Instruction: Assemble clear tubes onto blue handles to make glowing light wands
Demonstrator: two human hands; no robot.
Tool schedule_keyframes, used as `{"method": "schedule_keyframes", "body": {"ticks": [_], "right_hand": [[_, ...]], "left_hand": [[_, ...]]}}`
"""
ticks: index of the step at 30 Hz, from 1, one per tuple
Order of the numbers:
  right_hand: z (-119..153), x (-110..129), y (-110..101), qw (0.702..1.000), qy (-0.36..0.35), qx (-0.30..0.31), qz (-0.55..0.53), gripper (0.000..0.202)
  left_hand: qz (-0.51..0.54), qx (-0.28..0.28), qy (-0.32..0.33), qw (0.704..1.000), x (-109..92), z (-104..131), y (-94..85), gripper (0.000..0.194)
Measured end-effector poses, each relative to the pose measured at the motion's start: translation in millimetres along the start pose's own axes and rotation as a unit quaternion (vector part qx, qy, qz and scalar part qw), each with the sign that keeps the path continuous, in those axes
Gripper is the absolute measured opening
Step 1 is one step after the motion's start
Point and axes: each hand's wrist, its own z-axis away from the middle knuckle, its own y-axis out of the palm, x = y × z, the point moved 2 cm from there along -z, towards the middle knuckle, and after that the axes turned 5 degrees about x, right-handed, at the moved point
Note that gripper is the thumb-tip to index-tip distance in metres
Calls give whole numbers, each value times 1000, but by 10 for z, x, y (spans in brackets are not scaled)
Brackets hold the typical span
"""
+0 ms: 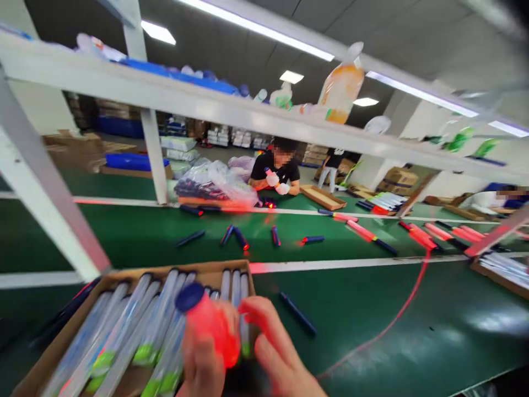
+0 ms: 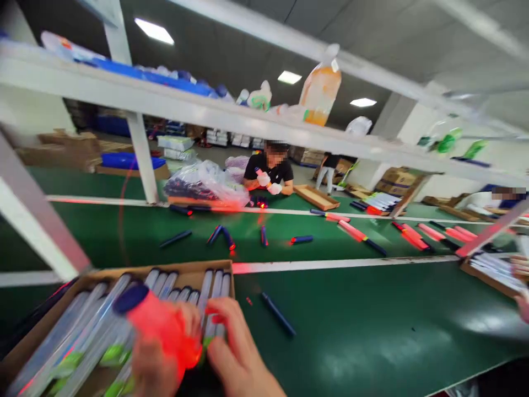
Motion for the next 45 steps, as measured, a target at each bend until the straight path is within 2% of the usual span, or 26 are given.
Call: {"method": "schedule_keyframes", "body": {"ticks": [2,4,7,12,14,15,17,18,19,21,23,24,25,27,29,32,34,36,37,38,39,40,41,43,44,45], "right_hand": [[102,-198,-51,996,70,49,-2,62],[160,-315,-54,989,117,90,22,65],[165,-321,-4,980,157,95,75,67],[60,-178,148,979,116,107,131,47],[-91,-220,99,978,122,88,146,40],[-223,-270,11,976,134,71,158,39],[-617,-394,-323,967,162,12,197,43],[-865,-457,-559,960,173,-25,221,45],[-1127,-514,-829,948,184,-74,250,45],[-1625,-616,-1367,912,215,-155,314,39],[-2005,-728,-1770,877,250,-184,367,38],[-2136,-792,-1897,862,265,-187,390,38],[-2232,-860,-1975,848,276,-188,411,38],[-2358,-997,-2020,829,281,-178,449,39],[-2459,-1117,-2002,822,270,-150,478,39],[-2608,-1236,-2030,822,266,-77,498,35],[-2655,-1280,-2116,820,277,-30,500,31],[-2618,-1314,-2213,818,283,5,501,27],[-2570,-1330,-2252,818,280,20,503,27],[-2508,-1344,-2281,818,271,33,507,27],[-2437,-1356,-2302,819,258,43,511,27],[-2363,-1363,-2316,820,241,50,516,27],[-2291,-1360,-2325,823,221,50,521,27],[-2158,-1314,-2326,831,177,30,527,25],[-2092,-1268,-2312,837,154,11,525,26],[-2017,-1206,-2281,845,129,-11,519,27]], "left_hand": [[89,-76,39,992,-64,-90,-18,71],[191,-123,53,972,-119,-200,-39,51],[268,-117,31,956,-153,-315,-31,39],[284,-102,-13,953,0,-415,-48,41],[227,-114,-19,967,103,-489,-156,42],[160,-123,-22,979,156,-526,-244,42],[-55,-124,-18,991,248,-576,-463,52],[-190,-105,-5,976,284,-581,-575,60],[-327,-75,10,942,315,-566,-675,65],[-561,2,3,828,374,-483,-817,53],[-703,76,-85,702,418,-356,-876,41],[-740,103,-135,651,427,-291,-871,39],[-762,124,-172,612,428,-236,-845,37],[-790,144,-192,564,433,-175,-757,37],[-817,135,-175,533,477,-170,-685,44],[-847,95,-147,503,617,-196,-659,54],[-851,86,-144,497,693,-195,-661,56],[-840,101,-163,507,695,-173,-662,57],[-829,109,-174,521,661,-161,-665,54],[-810,114,-183,546,606,-154,-672,50],[-780,116,-183,587,534,-154,-684,45],[-734,113,-177,646,453,-162,-702,40],[-664,101,-169,721,370,-178,-727,36],[-436,37,-172,883,223,-225,-795,31],[-287,-7,-182,941,172,-253,-827,29],[-144,-48,-192,970,135,-281,-847,26]]}}
